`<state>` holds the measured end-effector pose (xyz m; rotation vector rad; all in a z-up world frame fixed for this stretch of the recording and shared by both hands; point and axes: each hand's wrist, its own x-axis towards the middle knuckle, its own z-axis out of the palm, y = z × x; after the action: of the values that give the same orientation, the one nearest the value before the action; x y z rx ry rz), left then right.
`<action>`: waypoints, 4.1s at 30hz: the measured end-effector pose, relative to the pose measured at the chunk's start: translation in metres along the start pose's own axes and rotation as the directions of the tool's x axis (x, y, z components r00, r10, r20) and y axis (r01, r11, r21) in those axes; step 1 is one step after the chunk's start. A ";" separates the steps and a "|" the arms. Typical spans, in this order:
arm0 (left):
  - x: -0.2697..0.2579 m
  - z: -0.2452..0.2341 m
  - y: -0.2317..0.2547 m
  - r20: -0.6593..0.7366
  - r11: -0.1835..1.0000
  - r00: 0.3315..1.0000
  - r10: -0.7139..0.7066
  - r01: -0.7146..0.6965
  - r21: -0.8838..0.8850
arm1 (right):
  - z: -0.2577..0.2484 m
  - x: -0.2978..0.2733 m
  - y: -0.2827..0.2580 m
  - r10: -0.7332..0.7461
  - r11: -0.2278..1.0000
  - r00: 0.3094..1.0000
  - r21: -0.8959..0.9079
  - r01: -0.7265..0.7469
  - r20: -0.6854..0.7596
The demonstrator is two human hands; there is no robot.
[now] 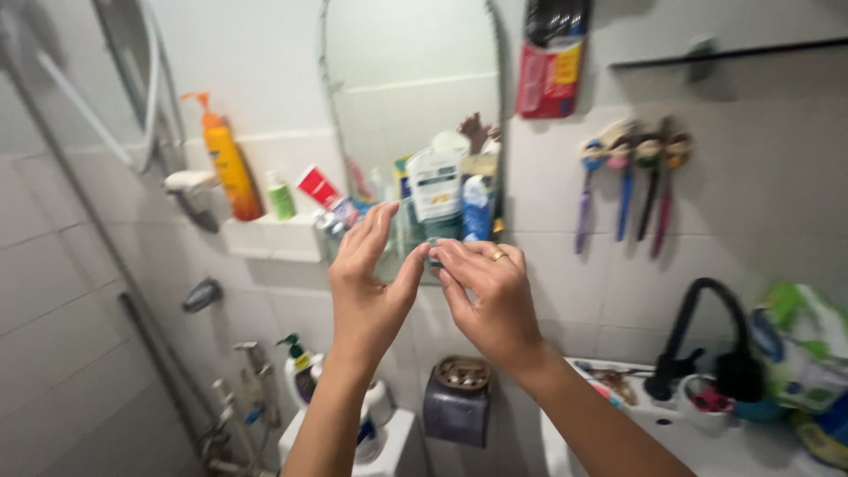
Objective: The person reorganizes bathroom items by moving toothpaste, tissues, a small container, a bottle, and a toothbrush from a wall shelf to the sink and toilet lid. They then wash their hands and wipe the shelf with a cloth.
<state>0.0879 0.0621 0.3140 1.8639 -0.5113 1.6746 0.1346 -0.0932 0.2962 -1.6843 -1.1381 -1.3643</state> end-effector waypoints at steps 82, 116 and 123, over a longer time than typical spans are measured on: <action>0.342 0.346 0.171 -0.034 0.876 0.939 0.342 -0.332 -0.351 | -0.413 0.463 0.421 0.155 0.686 0.905 -0.616 -0.386 -0.395; 0.351 0.324 0.166 0.265 0.211 0.962 -0.070 0.274 -0.938 | -0.360 0.452 0.351 -0.049 0.787 0.963 -0.604 -0.126 -0.265; 0.327 0.297 0.163 0.317 0.348 0.939 -0.137 0.345 -0.872 | -0.353 0.484 0.401 0.172 0.645 0.956 -0.707 -0.291 -0.237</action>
<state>0.2589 -0.2221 0.6482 1.1111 -0.9512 0.6636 0.4024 -0.4636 0.8534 -2.1248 -0.2204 -1.8818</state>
